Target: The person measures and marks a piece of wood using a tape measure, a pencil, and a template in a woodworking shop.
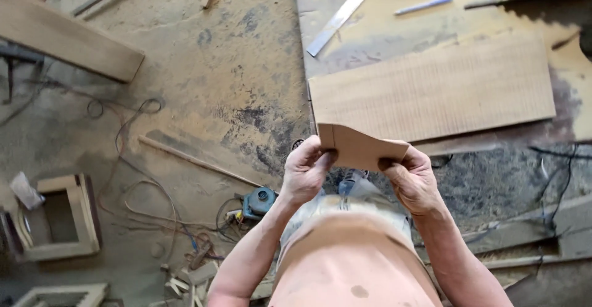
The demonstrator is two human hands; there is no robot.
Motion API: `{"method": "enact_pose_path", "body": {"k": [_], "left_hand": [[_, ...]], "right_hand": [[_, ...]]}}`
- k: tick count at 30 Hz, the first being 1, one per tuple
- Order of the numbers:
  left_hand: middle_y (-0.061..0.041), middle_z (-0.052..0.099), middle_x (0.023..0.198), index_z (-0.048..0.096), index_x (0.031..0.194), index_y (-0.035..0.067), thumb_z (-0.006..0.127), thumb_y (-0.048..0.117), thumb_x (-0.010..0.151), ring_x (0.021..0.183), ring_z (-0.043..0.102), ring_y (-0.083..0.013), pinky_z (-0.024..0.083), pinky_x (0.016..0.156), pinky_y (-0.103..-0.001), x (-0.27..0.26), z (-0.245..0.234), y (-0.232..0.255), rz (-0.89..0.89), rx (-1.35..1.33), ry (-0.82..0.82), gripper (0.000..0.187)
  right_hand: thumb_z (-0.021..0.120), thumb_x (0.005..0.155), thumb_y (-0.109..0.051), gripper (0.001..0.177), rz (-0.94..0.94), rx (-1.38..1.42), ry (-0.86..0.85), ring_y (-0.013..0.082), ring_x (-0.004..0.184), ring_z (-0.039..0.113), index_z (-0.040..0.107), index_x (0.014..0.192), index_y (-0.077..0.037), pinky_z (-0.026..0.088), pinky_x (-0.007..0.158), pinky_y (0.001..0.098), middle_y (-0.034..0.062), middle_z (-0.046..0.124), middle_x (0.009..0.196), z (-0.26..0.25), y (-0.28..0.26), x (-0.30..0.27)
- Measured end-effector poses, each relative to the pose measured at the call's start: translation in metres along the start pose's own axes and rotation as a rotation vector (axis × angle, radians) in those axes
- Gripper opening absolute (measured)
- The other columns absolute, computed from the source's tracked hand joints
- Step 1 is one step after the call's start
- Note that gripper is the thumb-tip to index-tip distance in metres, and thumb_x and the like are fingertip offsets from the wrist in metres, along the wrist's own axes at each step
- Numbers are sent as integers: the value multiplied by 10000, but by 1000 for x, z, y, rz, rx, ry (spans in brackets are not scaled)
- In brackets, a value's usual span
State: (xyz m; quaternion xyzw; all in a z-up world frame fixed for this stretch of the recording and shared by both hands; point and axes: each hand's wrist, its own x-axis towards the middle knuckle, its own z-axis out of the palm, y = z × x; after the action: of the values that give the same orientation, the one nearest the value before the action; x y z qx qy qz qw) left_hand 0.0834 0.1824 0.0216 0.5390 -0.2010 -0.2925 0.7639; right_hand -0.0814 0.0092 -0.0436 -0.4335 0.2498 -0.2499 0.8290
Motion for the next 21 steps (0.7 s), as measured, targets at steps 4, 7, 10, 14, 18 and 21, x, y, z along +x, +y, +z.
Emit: {"method": "enact_pose_path", "body": {"k": [4, 7, 10, 14, 18, 21], "left_hand": [[-73, 677, 877, 767, 1011, 53, 749, 58, 946, 818, 647, -109, 575, 785, -314, 19, 5, 8, 139, 149, -137, 69], [-65, 658, 820, 781, 965, 74, 766, 69, 935, 775, 607, -84, 562, 723, -291, 27, 0, 7, 146, 207, -175, 35], [-75, 689, 857, 806, 974, 96, 790, 58, 909, 819, 643, -112, 561, 737, -292, 40, -4, 15, 189, 265, -194, 77], [-83, 744, 989, 821, 998, 132, 792, -3, 862, 940, 732, -268, 581, 858, -372, 58, -25, 25, 312, 407, -232, 194], [-77, 737, 1034, 819, 1006, 142, 763, -31, 870, 1006, 708, -266, 572, 905, -383, 75, -42, 20, 336, 402, -271, 227], [-66, 741, 1039, 818, 1021, 151, 761, -21, 877, 1012, 708, -274, 581, 890, -401, 92, -49, 21, 316, 428, -304, 232]], "right_hand": [[751, 818, 53, 312, -17, -127, 70, 224, 895, 725, 712, 1127, 38, 612, 828, 424, 191, 748, 973, 43, -40, -12], [771, 829, 32, 276, -79, -195, 107, 190, 894, 711, 724, 1101, 38, 618, 811, 406, 156, 754, 956, 47, -38, -11], [768, 840, 27, 219, -232, -245, 67, 244, 967, 724, 737, 1056, 50, 605, 854, 429, 196, 755, 968, 75, -50, -5], [790, 824, 29, 136, -450, -468, -20, 381, 1095, 692, 765, 958, 33, 538, 981, 535, 240, 749, 1016, 101, -60, 4], [776, 826, 61, 155, -431, -561, 17, 357, 1246, 636, 785, 955, -24, 476, 1090, 508, 189, 755, 1097, 108, -51, 12], [753, 828, 77, 174, -398, -551, 58, 358, 1240, 636, 779, 971, -19, 479, 1089, 527, 190, 753, 1109, 111, -40, 18]]}}
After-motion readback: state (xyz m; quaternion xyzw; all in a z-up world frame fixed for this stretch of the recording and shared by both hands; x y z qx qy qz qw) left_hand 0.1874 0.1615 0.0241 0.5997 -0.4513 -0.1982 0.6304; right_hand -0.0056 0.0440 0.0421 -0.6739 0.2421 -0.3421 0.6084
